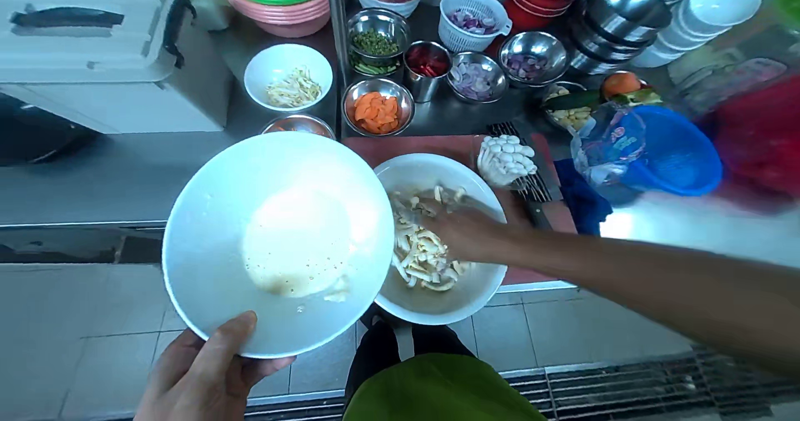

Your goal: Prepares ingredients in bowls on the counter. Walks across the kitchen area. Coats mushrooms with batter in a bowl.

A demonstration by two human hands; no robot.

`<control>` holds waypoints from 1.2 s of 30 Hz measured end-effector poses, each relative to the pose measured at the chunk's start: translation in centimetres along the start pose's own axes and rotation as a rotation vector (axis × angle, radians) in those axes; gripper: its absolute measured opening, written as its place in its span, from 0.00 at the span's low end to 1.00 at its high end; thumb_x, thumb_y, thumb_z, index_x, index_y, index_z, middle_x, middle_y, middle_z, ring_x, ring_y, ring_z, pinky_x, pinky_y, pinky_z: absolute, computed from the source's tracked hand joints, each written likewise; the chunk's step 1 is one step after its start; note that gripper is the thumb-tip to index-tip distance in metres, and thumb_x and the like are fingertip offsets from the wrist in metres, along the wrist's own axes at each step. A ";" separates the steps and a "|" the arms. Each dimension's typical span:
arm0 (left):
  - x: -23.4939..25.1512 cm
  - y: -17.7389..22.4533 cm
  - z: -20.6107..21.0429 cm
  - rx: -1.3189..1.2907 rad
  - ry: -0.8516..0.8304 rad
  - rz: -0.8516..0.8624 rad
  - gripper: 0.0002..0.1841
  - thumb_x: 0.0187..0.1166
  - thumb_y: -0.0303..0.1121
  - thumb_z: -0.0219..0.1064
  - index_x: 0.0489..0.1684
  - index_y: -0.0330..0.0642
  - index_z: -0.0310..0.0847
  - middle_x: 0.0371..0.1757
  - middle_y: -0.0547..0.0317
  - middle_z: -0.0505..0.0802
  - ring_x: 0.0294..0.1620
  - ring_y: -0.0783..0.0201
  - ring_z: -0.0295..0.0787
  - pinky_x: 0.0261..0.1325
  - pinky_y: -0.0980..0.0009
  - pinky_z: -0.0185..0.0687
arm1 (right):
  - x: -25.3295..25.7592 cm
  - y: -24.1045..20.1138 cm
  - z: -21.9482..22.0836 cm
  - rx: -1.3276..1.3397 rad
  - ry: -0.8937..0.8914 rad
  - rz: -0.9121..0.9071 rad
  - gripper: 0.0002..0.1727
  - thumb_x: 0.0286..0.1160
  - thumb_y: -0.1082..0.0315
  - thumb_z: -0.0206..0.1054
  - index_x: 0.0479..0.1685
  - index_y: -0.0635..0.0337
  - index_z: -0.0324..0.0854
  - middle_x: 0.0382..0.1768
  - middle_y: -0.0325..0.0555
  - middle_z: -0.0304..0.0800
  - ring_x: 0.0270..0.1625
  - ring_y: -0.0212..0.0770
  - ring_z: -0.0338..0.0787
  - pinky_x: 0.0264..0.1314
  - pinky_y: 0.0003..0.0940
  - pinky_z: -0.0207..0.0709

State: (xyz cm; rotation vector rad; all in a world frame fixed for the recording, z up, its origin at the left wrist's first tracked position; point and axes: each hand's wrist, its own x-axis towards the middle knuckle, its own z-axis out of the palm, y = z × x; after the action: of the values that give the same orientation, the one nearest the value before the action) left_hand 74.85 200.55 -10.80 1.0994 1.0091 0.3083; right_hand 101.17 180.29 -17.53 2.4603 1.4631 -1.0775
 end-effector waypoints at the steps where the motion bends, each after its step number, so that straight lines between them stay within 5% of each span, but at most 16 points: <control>1: -0.2 0.0 0.5 -0.006 0.012 0.000 0.08 0.87 0.21 0.45 0.46 0.38 0.71 0.30 0.57 0.95 0.26 0.63 0.95 0.28 0.69 0.95 | 0.3 -0.3 -0.4 0.023 -0.011 0.045 0.49 0.61 0.74 0.82 0.90 0.52 0.63 0.84 0.68 0.63 0.66 0.70 0.84 0.63 0.64 0.80; 4: -0.6 -0.2 1.7 -0.008 0.047 0.019 0.08 0.87 0.22 0.46 0.49 0.36 0.71 0.31 0.54 0.95 0.26 0.61 0.95 0.28 0.67 0.95 | 0.6 -1.6 -2.4 -0.045 0.035 0.096 0.33 0.74 0.78 0.68 0.82 0.52 0.73 0.71 0.69 0.77 0.59 0.69 0.88 0.54 0.63 0.83; 6: -0.7 -0.3 2.4 0.008 0.060 0.043 0.08 0.87 0.22 0.46 0.50 0.35 0.71 0.32 0.53 0.94 0.26 0.61 0.95 0.28 0.67 0.95 | 0.5 -3.9 -2.9 -0.123 0.143 0.098 0.28 0.78 0.77 0.65 0.80 0.55 0.75 0.75 0.70 0.74 0.64 0.72 0.84 0.57 0.64 0.82; 8: -0.8 -0.4 3.2 0.013 0.071 0.077 0.08 0.86 0.22 0.47 0.52 0.34 0.71 0.32 0.52 0.94 0.25 0.60 0.95 0.28 0.66 0.95 | 0.2 -6.1 -1.6 -0.104 0.141 0.049 0.36 0.78 0.75 0.66 0.89 0.60 0.64 0.88 0.70 0.58 0.84 0.76 0.65 0.77 0.72 0.64; 10: -0.8 -0.7 4.0 0.030 0.077 0.120 0.08 0.86 0.23 0.48 0.52 0.34 0.71 0.32 0.51 0.94 0.25 0.59 0.96 0.28 0.65 0.96 | -0.2 -6.3 1.0 -0.051 0.093 -0.106 0.38 0.74 0.73 0.70 0.88 0.62 0.65 0.89 0.68 0.59 0.90 0.75 0.54 0.87 0.78 0.40; 11: -0.8 -0.9 4.4 0.048 0.080 0.142 0.08 0.86 0.23 0.49 0.52 0.34 0.72 0.32 0.51 0.95 0.25 0.59 0.96 0.28 0.64 0.96 | -0.5 -6.0 1.5 -0.059 0.031 -0.173 0.37 0.74 0.72 0.70 0.88 0.59 0.65 0.88 0.65 0.62 0.89 0.73 0.58 0.87 0.78 0.42; 13: -0.7 -1.3 5.1 0.087 0.091 0.195 0.08 0.84 0.23 0.50 0.52 0.32 0.74 0.32 0.50 0.95 0.25 0.57 0.96 0.28 0.63 0.96 | -1.3 -4.3 0.4 -0.033 -0.066 -0.293 0.38 0.68 0.73 0.75 0.84 0.54 0.72 0.80 0.59 0.75 0.76 0.67 0.78 0.77 0.70 0.66; 15: -0.7 -1.7 5.9 0.135 0.095 0.245 0.09 0.83 0.23 0.52 0.53 0.32 0.75 0.34 0.49 0.95 0.26 0.56 0.96 0.28 0.62 0.97 | -1.9 -2.0 -1.3 0.154 -0.031 -0.324 0.33 0.62 0.75 0.80 0.74 0.56 0.82 0.68 0.57 0.86 0.69 0.61 0.85 0.73 0.63 0.74; 17: -0.8 -1.9 6.7 0.178 0.098 0.298 0.10 0.82 0.23 0.53 0.54 0.32 0.77 0.34 0.50 0.95 0.27 0.56 0.97 0.29 0.61 0.97 | -2.7 -0.5 -2.4 0.333 0.075 -0.255 0.26 0.62 0.75 0.82 0.65 0.62 0.87 0.64 0.58 0.89 0.68 0.57 0.86 0.74 0.58 0.75; 20: -0.9 -2.0 7.7 0.252 0.124 0.385 0.10 0.81 0.24 0.55 0.54 0.33 0.77 0.35 0.54 0.95 0.27 0.58 0.97 0.29 0.62 0.98 | -3.2 0.3 -3.0 0.478 0.246 -0.137 0.27 0.61 0.75 0.83 0.65 0.64 0.85 0.63 0.58 0.90 0.66 0.55 0.88 0.71 0.56 0.78; 24: -1.3 -1.9 8.6 0.363 0.173 0.455 0.10 0.82 0.25 0.56 0.55 0.34 0.78 0.33 0.57 0.95 0.27 0.62 0.97 0.29 0.64 0.98 | -3.6 0.7 -3.8 0.556 0.187 0.012 0.34 0.67 0.70 0.82 0.77 0.58 0.78 0.69 0.57 0.86 0.73 0.53 0.84 0.77 0.55 0.74; 36: -2.6 -2.0 10.7 0.438 0.187 0.509 0.10 0.82 0.25 0.57 0.55 0.35 0.78 0.33 0.59 0.94 0.27 0.65 0.96 0.29 0.66 0.98 | -4.8 0.5 -4.0 0.509 0.123 0.045 0.39 0.68 0.78 0.76 0.84 0.59 0.70 0.72 0.61 0.82 0.75 0.59 0.81 0.76 0.58 0.72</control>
State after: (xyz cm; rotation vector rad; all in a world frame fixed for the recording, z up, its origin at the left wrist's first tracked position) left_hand 81.54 191.58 -10.20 1.7549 0.9733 0.6281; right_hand 102.27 178.12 -11.75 2.9229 1.2764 -1.4660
